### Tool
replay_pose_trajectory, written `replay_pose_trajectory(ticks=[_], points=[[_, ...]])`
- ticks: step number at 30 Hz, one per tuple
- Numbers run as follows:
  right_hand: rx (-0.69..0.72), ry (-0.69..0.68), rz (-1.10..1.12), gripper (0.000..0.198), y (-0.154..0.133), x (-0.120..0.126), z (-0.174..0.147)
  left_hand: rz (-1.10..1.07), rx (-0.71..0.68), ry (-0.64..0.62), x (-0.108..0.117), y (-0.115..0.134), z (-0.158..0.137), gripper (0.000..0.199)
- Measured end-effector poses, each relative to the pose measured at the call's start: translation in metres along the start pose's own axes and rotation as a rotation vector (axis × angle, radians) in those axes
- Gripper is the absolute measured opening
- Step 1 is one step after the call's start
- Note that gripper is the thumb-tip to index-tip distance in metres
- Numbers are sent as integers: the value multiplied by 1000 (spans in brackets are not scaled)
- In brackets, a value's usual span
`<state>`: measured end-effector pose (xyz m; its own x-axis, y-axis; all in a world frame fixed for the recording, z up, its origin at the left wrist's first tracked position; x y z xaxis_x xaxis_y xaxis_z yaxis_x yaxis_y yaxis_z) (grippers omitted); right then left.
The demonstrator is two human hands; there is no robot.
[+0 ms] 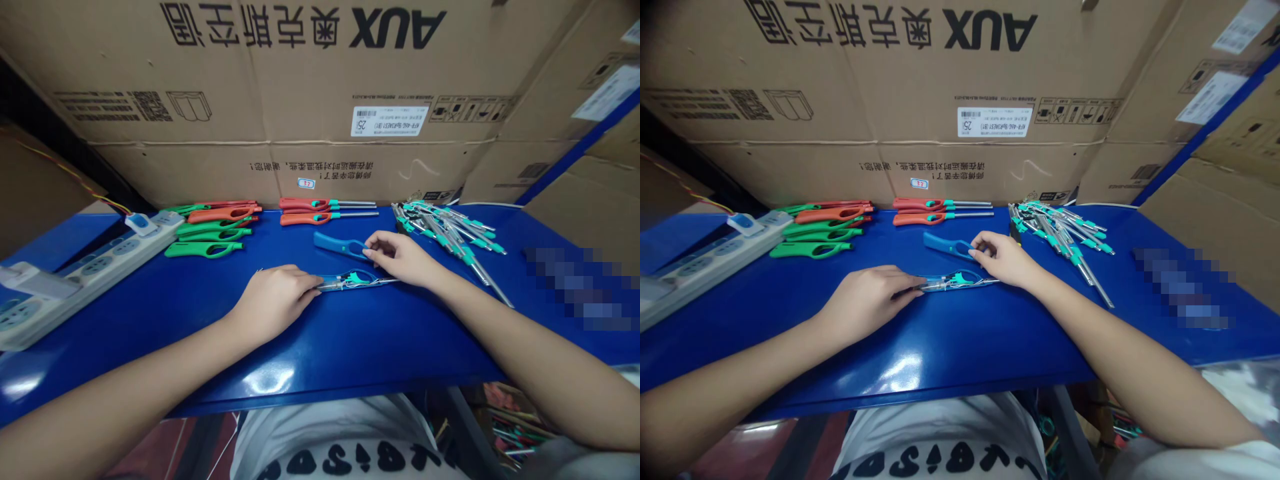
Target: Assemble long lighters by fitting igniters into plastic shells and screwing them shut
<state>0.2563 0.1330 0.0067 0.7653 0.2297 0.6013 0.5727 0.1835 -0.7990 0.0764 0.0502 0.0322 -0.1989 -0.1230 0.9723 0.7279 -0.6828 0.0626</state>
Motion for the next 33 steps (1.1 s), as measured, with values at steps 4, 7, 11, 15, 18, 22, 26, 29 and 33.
replay_pose_trajectory(ticks=[4,7,11,15,18,22,26,29,33], points=[[-148,-37,313,32,11,1,3,-43,-84,177,16,6,0,27],[-173,-69,384,33,6,2,-1,-71,-155,317,30,8,-1,38],[-166,-182,372,34,-7,-4,-10,-124,-171,343,31,3,0,38],[-135,-247,286,36,-13,-10,-14,-203,-191,316,26,2,1,36],[-84,-266,199,37,-15,-11,-14,-221,-194,274,20,3,1,37],[18,-300,78,38,-22,-12,-17,-232,-198,207,11,5,3,40],[215,-289,-123,40,-38,-12,-25,-220,-189,142,4,2,6,40],[301,-278,-208,39,-42,-14,-29,-214,-182,93,-2,0,7,40],[358,-266,-251,36,-42,-16,-29,-222,-173,75,-7,-1,7,41]])
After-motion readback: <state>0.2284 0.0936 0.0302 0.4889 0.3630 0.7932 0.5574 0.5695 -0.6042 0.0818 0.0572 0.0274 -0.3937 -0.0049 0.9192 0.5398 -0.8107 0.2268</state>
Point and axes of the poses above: each hand's wrist, its own z-axis towards the middle knuckle, its own x-axis out of the back of the hand, y = z × x, the point moved 10 cm from there along z, towards the middle knuckle, and after that the axes turned 7 degrees about -x, right-handed, at the moved point
